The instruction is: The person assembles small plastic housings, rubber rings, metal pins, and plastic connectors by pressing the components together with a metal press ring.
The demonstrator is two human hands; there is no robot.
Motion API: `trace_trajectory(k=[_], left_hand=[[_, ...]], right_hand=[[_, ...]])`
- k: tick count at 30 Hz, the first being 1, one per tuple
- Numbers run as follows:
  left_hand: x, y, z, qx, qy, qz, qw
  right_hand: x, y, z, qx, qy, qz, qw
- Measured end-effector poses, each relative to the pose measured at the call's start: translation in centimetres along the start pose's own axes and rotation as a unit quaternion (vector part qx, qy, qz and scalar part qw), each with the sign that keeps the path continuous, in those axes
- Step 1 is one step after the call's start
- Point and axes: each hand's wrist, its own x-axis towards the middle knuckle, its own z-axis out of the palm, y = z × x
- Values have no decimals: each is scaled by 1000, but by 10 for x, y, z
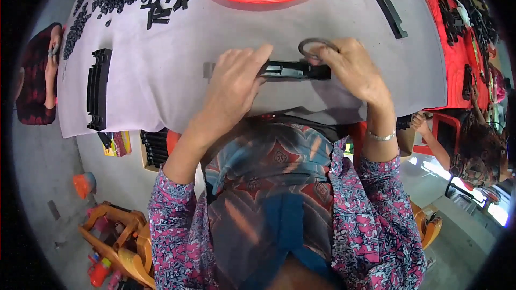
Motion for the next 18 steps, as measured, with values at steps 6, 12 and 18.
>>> trace_trajectory(k=[6, 12, 18], left_hand=[[16, -10, -9, 52, -49, 69, 995], [13, -14, -12, 34, 20, 41, 998], [-1, -4, -12, -155, 18, -179, 971]], right_hand=[[-23, -16, 11, 50, -63, 43, 996], [-32, -20, 40, 125, -192, 4, 973], [-32, -25, 64, 181, -179, -106, 961]])
